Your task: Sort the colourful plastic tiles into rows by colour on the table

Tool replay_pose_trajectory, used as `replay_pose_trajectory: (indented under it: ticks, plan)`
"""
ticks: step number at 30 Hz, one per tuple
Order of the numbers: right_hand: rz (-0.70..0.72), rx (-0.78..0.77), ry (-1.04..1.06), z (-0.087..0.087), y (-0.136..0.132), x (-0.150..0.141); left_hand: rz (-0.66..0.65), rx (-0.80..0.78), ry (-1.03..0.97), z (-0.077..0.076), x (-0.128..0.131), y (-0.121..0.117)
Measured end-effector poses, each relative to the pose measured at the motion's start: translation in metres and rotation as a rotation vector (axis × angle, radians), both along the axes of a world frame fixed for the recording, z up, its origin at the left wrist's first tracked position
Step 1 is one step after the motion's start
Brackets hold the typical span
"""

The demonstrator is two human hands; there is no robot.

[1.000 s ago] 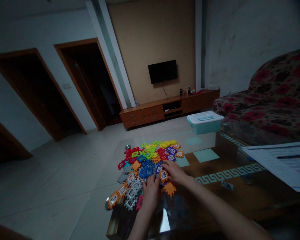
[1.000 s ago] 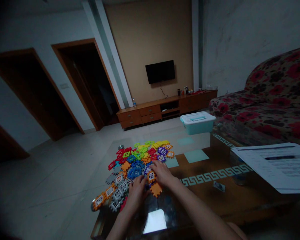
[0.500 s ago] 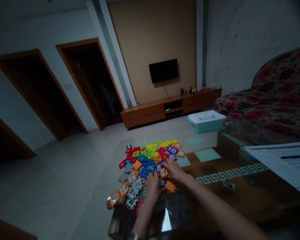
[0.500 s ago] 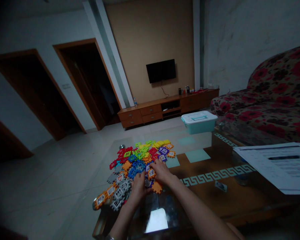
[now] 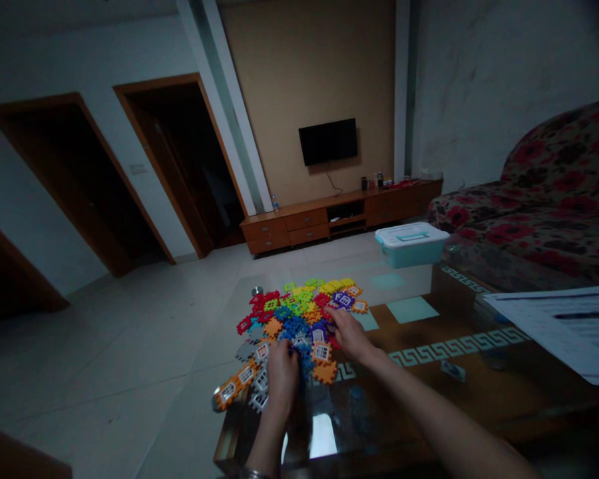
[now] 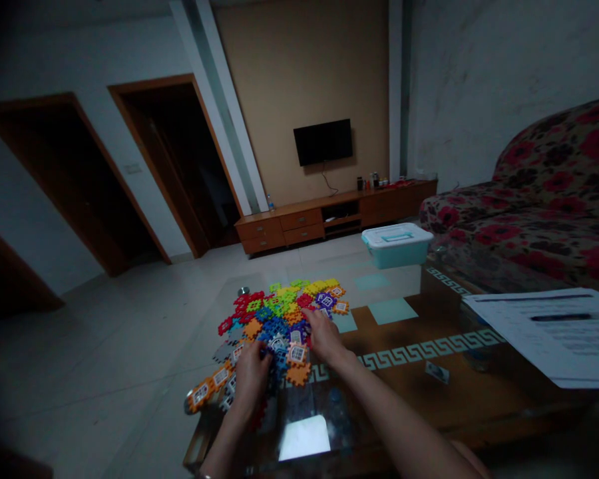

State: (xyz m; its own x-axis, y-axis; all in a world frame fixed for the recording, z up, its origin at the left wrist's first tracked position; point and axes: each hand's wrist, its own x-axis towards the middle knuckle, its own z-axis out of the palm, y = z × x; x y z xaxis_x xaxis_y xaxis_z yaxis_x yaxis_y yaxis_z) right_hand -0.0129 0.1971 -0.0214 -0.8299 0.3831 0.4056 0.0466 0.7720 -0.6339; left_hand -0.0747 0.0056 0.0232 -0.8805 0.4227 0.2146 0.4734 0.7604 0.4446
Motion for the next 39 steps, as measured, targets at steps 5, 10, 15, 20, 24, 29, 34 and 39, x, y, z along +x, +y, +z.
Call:
replay_pose_trajectory:
  ticks: [5,10,15,20,24,29,34,39]
  plan:
    - [-0.088,-0.044,-0.065,0.010,0.023,0.013,0.109,0.204,-0.101,0.011,-0.010,-0.016]
    - [-0.099,0.032,-0.093,0.022,0.044,0.045,-0.069,0.388,-0.279,0.012,0.014,-0.011]
    - [0.013,0.262,-0.238,0.014,0.034,0.088,-0.251,0.370,-0.422,-0.001,0.057,0.010]
    - [0.167,0.245,-0.238,0.008,0.016,0.095,-0.330,0.174,-0.464,-0.011,0.073,0.023]
    - [0.096,0.214,-0.229,0.016,0.008,0.062,-0.375,-0.023,-0.396,-0.007,0.074,0.018]
    - [-0.042,0.111,-0.300,0.027,-0.015,0.007,-0.490,-0.218,-0.362,0.001,0.084,0.011]
    - [-0.179,0.114,-0.513,0.029,-0.038,-0.017,-0.508,-0.317,-0.331,-0.008,0.097,0.014]
    - [-0.146,0.079,-0.459,0.029,-0.037,-0.020,-0.517,-0.338,-0.287,-0.013,0.099,0.017]
